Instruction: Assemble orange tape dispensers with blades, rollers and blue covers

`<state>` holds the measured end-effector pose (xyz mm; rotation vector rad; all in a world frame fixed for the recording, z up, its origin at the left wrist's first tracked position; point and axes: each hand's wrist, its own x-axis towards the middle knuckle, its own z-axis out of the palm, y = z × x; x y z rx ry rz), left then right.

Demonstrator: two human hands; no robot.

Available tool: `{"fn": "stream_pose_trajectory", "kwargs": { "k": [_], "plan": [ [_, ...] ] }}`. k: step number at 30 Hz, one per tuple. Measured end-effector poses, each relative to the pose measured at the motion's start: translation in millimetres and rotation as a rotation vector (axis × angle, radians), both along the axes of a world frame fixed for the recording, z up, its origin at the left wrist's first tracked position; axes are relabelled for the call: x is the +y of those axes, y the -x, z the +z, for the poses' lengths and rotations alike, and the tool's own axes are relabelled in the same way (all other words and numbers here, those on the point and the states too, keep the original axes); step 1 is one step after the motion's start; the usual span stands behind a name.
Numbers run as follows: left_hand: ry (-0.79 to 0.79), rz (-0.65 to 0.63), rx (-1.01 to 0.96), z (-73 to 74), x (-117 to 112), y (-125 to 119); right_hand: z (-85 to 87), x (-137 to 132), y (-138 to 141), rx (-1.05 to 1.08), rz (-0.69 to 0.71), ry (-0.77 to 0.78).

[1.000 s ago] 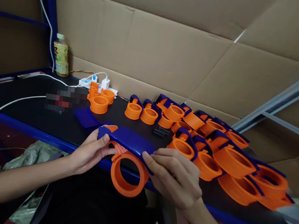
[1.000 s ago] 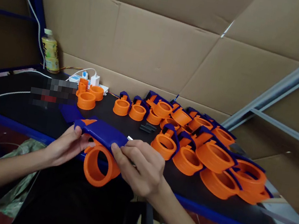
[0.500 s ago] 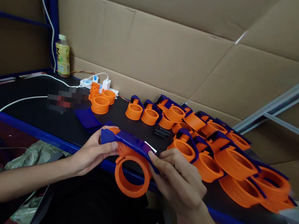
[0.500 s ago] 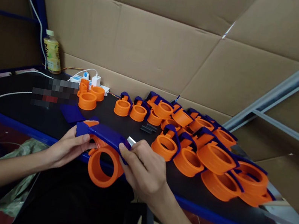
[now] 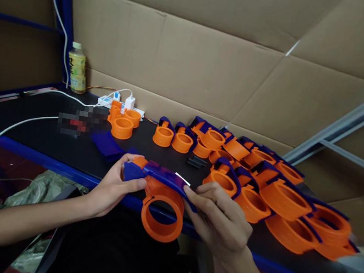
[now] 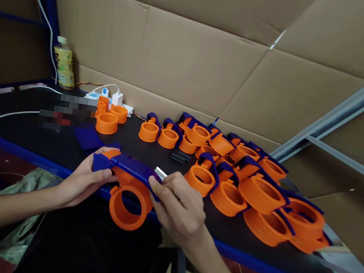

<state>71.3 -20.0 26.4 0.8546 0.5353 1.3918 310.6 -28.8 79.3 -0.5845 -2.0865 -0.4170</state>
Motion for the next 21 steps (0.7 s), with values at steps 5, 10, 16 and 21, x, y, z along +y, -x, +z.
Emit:
{"fn": "stream_pose_trajectory", "kwargs": {
  "k": [5,10,16,21],
  "plan": [
    [0.027,0.006,-0.007,-0.1,0,0,-1.1,-3,3,0.064,0.014,-0.007],
    [-0.027,0.008,0.047,-2.5,0,1,-5.6,0,0,-0.002,-0.010,-0.048],
    [-0.038,-0.039,0.031,3.2,-3,1,-3.6,-4,0,-0.074,-0.033,-0.001],
    [-0.135,0.007,0.076,8.0,-9,8,30.5,-21,-14,-0.307,-0.006,0.434]
  ]
}}
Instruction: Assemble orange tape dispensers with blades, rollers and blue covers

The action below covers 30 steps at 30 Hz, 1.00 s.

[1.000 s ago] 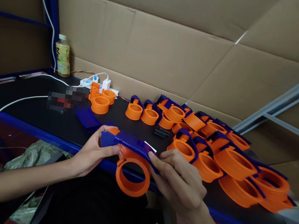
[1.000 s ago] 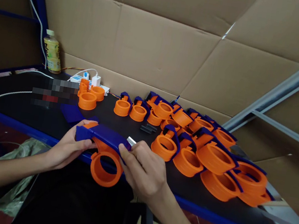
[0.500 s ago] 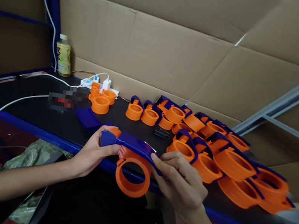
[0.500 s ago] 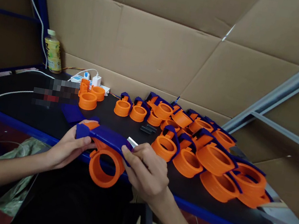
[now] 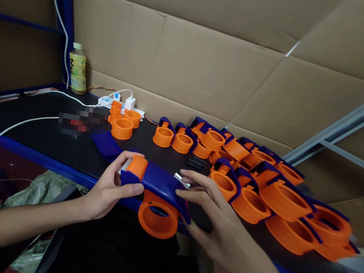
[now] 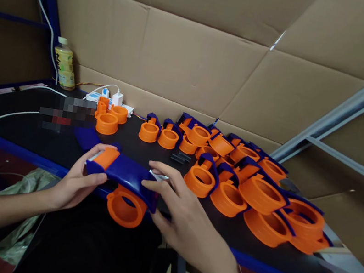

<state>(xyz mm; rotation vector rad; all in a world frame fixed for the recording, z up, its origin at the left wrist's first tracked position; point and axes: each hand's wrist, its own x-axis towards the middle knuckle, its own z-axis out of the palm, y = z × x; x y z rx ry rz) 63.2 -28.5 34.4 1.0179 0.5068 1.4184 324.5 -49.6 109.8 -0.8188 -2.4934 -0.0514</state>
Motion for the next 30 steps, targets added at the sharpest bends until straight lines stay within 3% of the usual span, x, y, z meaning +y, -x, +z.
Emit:
{"fn": "stream_pose_trajectory", "kwargs": {
  "k": [2,5,9,12,21,30],
  "plan": [
    [-0.077,0.009,0.062,0.6,-2,5,13.1,-7,-2,-0.044,0.031,0.156],
    [-0.249,0.018,0.211,2.8,-7,10,18.7,-10,10,0.072,0.042,0.333],
    [-0.571,0.083,0.308,7.8,-14,9,3.7,0,40,0.398,0.066,0.486],
    [-0.715,0.097,0.309,9.0,-16,8,-7.7,7,52,0.590,0.091,0.593],
    [-0.803,0.137,0.385,8.1,-17,10,-10.5,4,51,0.742,0.033,0.788],
    [-0.836,0.034,0.532,8.6,-10,21,-10.5,7,47,0.701,0.085,0.827]
  ]
}}
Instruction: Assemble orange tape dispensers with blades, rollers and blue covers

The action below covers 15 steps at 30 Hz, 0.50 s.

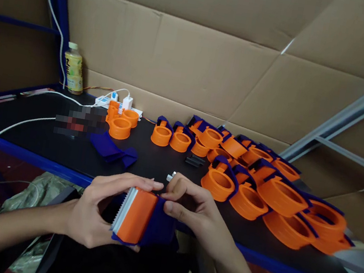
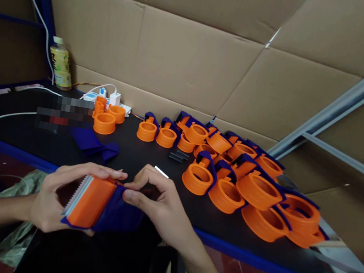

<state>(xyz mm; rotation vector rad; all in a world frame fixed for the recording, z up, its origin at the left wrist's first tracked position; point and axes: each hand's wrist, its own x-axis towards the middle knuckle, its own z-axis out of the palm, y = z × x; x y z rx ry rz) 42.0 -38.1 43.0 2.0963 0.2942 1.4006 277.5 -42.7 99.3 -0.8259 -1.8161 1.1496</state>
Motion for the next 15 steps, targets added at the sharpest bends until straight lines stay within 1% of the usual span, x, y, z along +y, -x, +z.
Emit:
{"fn": "stream_pose_trajectory", "kwargs": {
  "k": [2,4,6,8,10,11,13,15],
  "plan": [
    [0.003,-0.020,-0.006,0.9,-1,-1,1.8,0,-1,-0.048,0.011,-0.047],
    [0.038,-0.016,-0.061,2.4,-4,-4,4.3,-2,-2,-0.135,-0.028,-0.164],
    [0.124,0.032,-0.157,4.0,-6,-7,7.3,-7,-1,-0.264,-0.136,-0.382],
    [0.249,0.118,-0.265,5.3,-6,-9,10.0,-15,0,-0.422,-0.243,-0.651],
    [0.384,0.192,-0.369,5.8,-4,-9,12.8,-23,1,-0.592,-0.277,-0.888],
    [0.457,0.207,-0.410,5.8,-2,-9,14.6,-24,1,-0.667,-0.265,-0.971],
    [0.594,0.175,-0.481,5.8,2,-10,21.3,-19,1,-0.769,-0.243,-1.042],
    [0.693,0.081,-0.538,6.2,7,-13,33.9,0,-2,-0.798,-0.232,-1.001]
  ]
}}
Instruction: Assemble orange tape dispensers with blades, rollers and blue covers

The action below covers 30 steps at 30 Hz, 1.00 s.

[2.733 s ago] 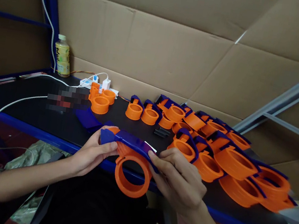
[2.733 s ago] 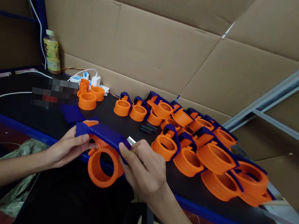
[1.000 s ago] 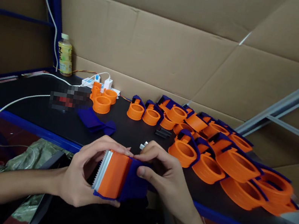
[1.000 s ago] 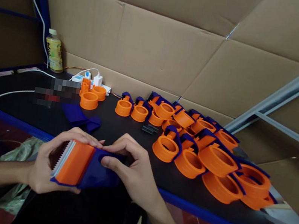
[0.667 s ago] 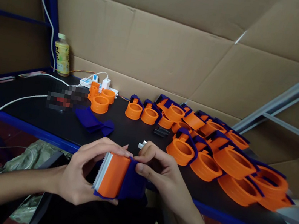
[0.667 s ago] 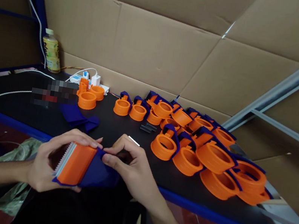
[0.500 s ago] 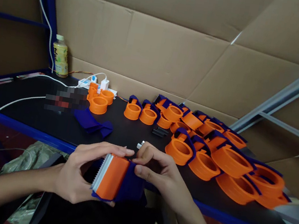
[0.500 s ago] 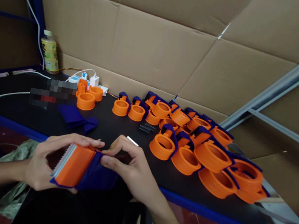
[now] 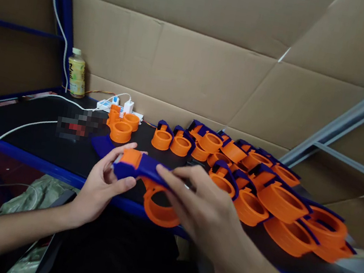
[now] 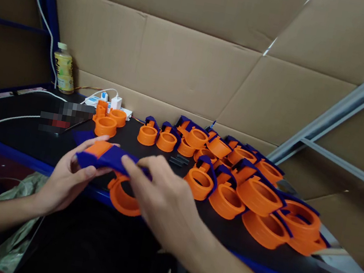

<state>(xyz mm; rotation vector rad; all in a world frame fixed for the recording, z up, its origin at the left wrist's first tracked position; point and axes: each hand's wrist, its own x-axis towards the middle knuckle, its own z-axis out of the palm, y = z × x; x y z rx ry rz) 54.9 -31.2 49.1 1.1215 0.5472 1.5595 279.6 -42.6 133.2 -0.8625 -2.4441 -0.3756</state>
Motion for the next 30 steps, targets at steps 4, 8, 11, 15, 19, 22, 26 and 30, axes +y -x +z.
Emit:
{"fn": "stream_pose_trajectory", "kwargs": {
  "k": [4,8,11,15,19,22,26,30],
  "plan": [
    [0.084,-0.181,-0.107,0.1,6,-5,36.0,76,-9,0.003,-0.154,0.134],
    [0.123,-0.498,0.073,-5.5,9,-6,52.2,164,-15,-0.116,-0.607,0.208],
    [0.102,-0.612,0.212,-10.2,11,-6,44.8,210,-15,-0.140,-0.715,0.240],
    [0.085,-0.641,0.280,-12.3,14,-6,30.3,241,-13,-0.162,-0.793,0.266],
    [0.086,-0.670,0.314,-12.6,16,-5,25.6,251,-14,-0.179,-0.865,0.281],
    [0.085,-0.683,0.319,-12.2,16,-5,27.1,256,-17,-0.178,-0.915,0.284],
    [0.090,-0.679,0.336,-9.8,15,-5,29.1,260,-21,-0.165,-0.945,0.292],
    [0.088,-0.675,0.363,-7.7,14,-6,28.0,260,-23,-0.161,-0.947,0.303]
  ]
}}
